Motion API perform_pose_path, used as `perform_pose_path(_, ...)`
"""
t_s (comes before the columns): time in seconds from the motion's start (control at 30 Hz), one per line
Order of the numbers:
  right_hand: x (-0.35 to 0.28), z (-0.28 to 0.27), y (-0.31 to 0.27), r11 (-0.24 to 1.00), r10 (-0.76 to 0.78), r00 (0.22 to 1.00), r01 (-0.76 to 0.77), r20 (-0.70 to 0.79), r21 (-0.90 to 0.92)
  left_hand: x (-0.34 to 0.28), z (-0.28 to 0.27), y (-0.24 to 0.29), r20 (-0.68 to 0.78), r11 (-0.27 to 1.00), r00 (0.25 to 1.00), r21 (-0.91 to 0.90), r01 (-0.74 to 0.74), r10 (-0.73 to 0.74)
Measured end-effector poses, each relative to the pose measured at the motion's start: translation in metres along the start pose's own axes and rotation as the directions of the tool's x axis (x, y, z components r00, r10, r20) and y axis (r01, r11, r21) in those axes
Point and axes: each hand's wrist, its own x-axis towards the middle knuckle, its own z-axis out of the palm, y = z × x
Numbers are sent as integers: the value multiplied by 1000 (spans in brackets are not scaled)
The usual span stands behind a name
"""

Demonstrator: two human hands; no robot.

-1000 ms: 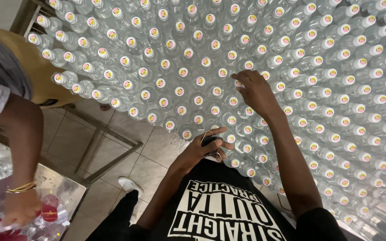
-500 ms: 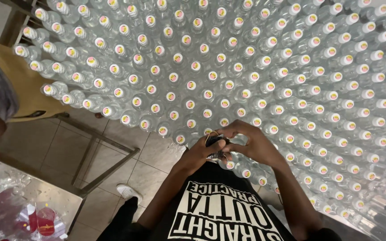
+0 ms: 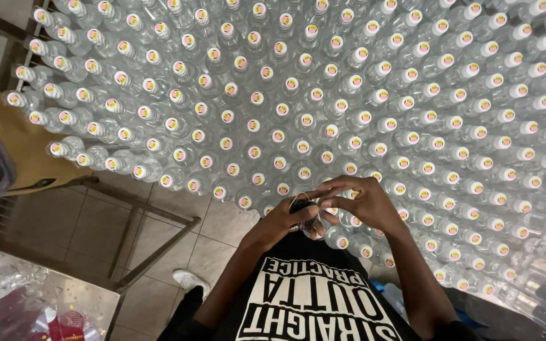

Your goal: Inspecting water bottle caps by touching them one by one in a large grid

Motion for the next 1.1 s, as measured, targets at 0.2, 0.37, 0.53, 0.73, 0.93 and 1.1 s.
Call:
perform_pose_path(0.2,24,-23,-5,998,62,989,-64,-133,-9,-8,-10,1,-40,999,999,-3,-33,33)
perform_pose_path(0.37,93,-52,17,995,-84,908,57,-411,-79,-11,-23,-9,-70,997,995,-7,-77,77)
perform_pose_path(0.53,149,-66,54,918,-326,854,183,-406,-352,-17,-27,-12,-107,996,990,-14,-90,88)
perform_pose_path(0.73,128,-70,65,896,-250,904,80,-346,-438,-22,-35,-15,-145,995,985,-23,-102,98)
perform_pose_path(0.93,125,-76,71,801,-308,920,113,-243,-588,-20,-32,-7,-145,993,985,-48,-104,97)
perform_pose_path(1.1,123,-75,75,691,-314,926,70,-212,-720,-18,-28,-5,-153,993,982,-21,-115,110)
